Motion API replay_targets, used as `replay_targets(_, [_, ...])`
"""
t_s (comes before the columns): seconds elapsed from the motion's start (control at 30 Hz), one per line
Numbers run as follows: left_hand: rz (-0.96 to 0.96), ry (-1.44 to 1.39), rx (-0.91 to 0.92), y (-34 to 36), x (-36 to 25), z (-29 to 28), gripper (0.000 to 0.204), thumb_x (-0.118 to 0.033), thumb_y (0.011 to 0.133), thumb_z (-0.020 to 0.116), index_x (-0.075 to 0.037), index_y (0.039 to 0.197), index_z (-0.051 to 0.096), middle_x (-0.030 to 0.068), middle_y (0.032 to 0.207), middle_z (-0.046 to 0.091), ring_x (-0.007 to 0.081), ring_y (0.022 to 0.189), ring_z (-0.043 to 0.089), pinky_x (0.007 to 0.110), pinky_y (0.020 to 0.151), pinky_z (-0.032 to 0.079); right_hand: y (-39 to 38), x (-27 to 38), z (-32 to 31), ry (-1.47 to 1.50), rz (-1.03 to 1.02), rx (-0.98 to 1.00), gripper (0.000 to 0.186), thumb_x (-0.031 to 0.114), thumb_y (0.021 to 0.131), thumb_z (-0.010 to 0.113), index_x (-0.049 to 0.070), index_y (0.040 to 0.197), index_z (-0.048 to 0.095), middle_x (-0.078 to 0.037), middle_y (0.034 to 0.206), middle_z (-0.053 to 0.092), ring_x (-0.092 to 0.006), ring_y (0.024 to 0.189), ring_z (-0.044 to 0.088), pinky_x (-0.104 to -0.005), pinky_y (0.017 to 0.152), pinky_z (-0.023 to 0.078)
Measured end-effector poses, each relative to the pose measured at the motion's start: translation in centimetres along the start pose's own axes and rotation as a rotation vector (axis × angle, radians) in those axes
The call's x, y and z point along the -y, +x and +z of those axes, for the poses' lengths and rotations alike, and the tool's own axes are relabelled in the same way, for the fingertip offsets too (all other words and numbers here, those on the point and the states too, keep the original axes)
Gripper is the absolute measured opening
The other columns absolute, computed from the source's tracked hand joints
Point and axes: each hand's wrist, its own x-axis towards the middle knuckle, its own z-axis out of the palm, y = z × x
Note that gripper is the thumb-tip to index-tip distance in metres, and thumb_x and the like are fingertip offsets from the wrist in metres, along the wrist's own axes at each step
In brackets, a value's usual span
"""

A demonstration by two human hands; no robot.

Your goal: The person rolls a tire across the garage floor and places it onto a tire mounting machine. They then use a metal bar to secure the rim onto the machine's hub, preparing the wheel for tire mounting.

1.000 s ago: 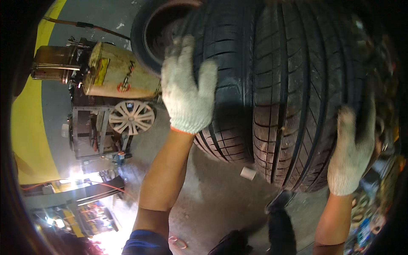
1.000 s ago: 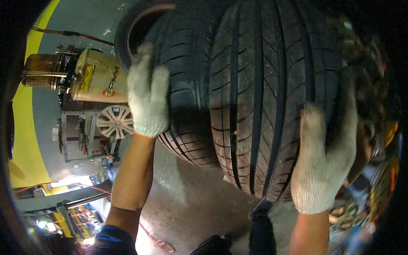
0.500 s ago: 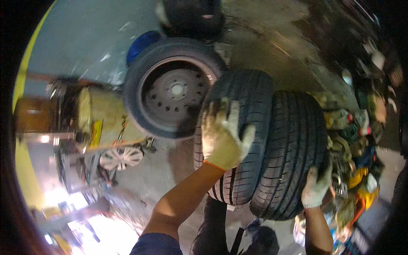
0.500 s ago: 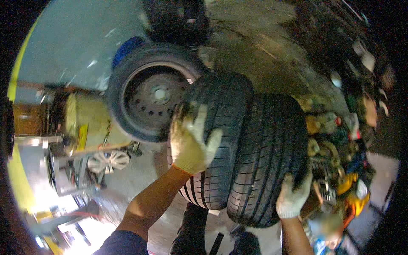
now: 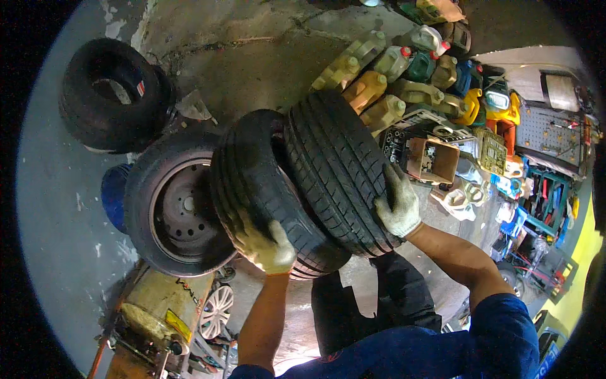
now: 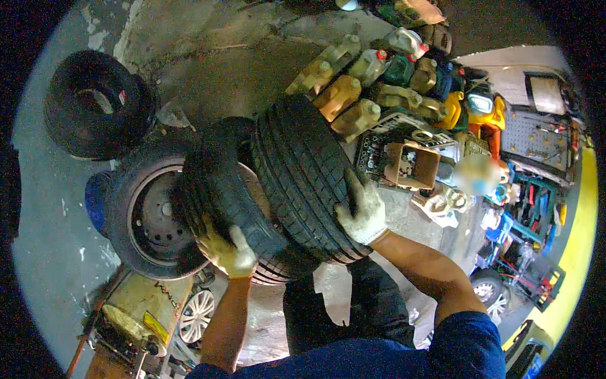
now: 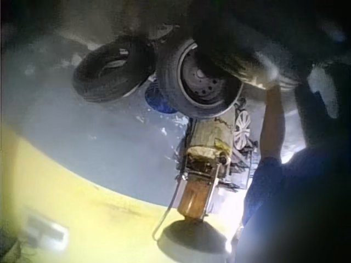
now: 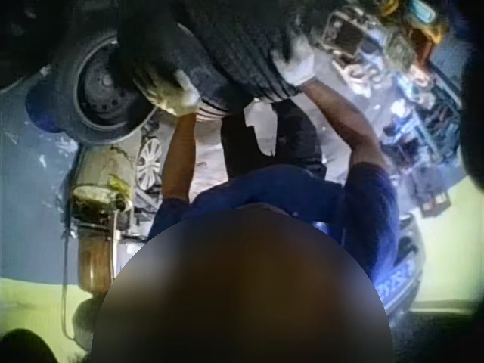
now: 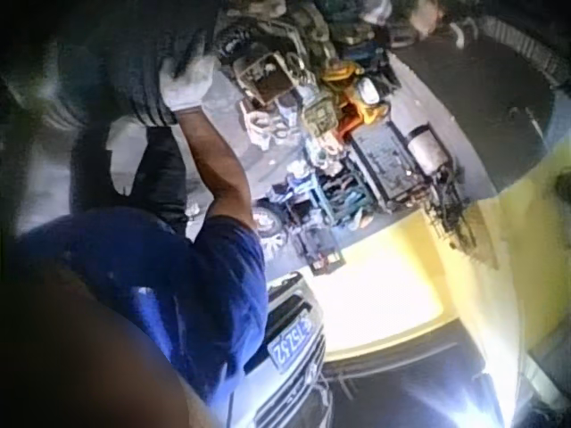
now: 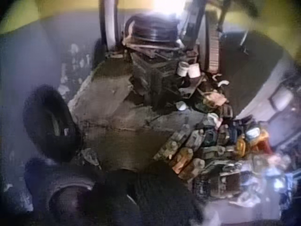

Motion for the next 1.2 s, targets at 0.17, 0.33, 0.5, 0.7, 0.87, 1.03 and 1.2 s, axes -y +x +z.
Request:
replay_targets(0.17, [-0.122, 0.204, 0.044, -7.5, -2.4, -0.1, 0.081, -0.067, 0.094, 0.042, -0.008, 0.148, 0.044, 0.0242, 0.147, 0.045, 0.0518, 0.134, 0.038, 0.059, 0.115, 0.027, -2.9, -3.2, -3.4, -0.021, -0.087, 0.033, 0.077, 0.018, 0.072, 0.068, -0.002, 0.143, 0.045, -0.037, 0.140, 0.046, -0.0517, 0.119, 0.054, -0.0503, 0.100, 0.048])
replay_targets(0.33, [-0.153, 0.268, 0.046, -10.2, -5.0, 0.9, 0.078, -0.059, 0.095, 0.045, 0.000, 0.146, 0.040, 0.0241, 0.145, 0.044, 0.0485, 0.139, 0.031, 0.061, 0.117, 0.022, -7.4, -9.6, -4.3, 0.063, -0.159, 0.032, 0.078, 0.021, 0.072, 0.064, -0.005, 0.143, 0.043, -0.038, 0.142, 0.044, -0.0518, 0.127, 0.050, -0.0521, 0.107, 0.042])
replay_targets(0.5, [-0.258, 0.178, 0.049, -7.6, -9.3, 0.7, 0.071, -0.053, 0.091, 0.055, -0.007, 0.144, 0.049, 0.0229, 0.152, 0.041, 0.0459, 0.138, 0.036, 0.056, 0.119, 0.020, -10.0, -17.2, -8.2, 0.179, -0.291, -0.026, 0.073, 0.034, 0.087, 0.055, -0.012, 0.142, 0.039, -0.037, 0.139, 0.047, -0.0528, 0.125, 0.051, -0.0518, 0.108, 0.040])
replay_targets(0.7, [-0.039, 0.332, 0.103, 6.0, -12.5, 1.9, 0.070, -0.053, 0.095, 0.048, -0.008, 0.149, 0.044, 0.0192, 0.153, 0.041, 0.0394, 0.135, 0.043, 0.054, 0.118, 0.025, -7.9, -16.7, -6.8, 0.152, -0.235, -0.048, 0.072, 0.031, 0.087, 0.055, -0.013, 0.142, 0.039, -0.034, 0.140, 0.049, -0.0483, 0.130, 0.049, -0.0492, 0.113, 0.036])
replay_targets(0.87, [-0.151, 0.104, 0.301, 24.0, -8.6, 3.3, 0.062, -0.050, 0.096, 0.045, -0.007, 0.140, 0.052, 0.0199, 0.145, 0.050, 0.0376, 0.134, 0.045, 0.054, 0.113, 0.031, -3.6, -16.6, -8.1, 0.193, -0.232, 0.043, 0.067, 0.015, 0.085, 0.050, -0.013, 0.144, 0.036, -0.035, 0.143, 0.045, -0.0479, 0.136, 0.042, -0.0486, 0.116, 0.030])
replay_targets(1.03, [0.118, 0.188, -0.075, 20.8, -9.1, 1.1, 0.078, -0.054, 0.092, 0.052, -0.008, 0.153, 0.036, 0.0210, 0.159, 0.033, 0.0365, 0.148, 0.028, 0.053, 0.122, 0.014, -4.1, -15.8, -8.0, 0.257, -0.165, -0.005, 0.067, 0.009, 0.083, 0.047, -0.011, 0.146, 0.035, -0.031, 0.146, 0.044, -0.0427, 0.140, 0.040, -0.0463, 0.118, 0.027])
replay_targets(1.2, [0.085, 0.165, -0.125, 10.8, -4.4, 5.0, 0.091, -0.049, 0.086, 0.062, -0.003, 0.156, 0.027, 0.0209, 0.162, 0.024, 0.0437, 0.151, 0.014, 0.056, 0.123, 0.005, -3.6, -16.5, -7.1, 0.174, -0.191, 0.014, 0.066, 0.015, 0.087, 0.050, -0.010, 0.146, 0.035, -0.030, 0.147, 0.043, -0.0429, 0.140, 0.040, -0.0461, 0.117, 0.028])
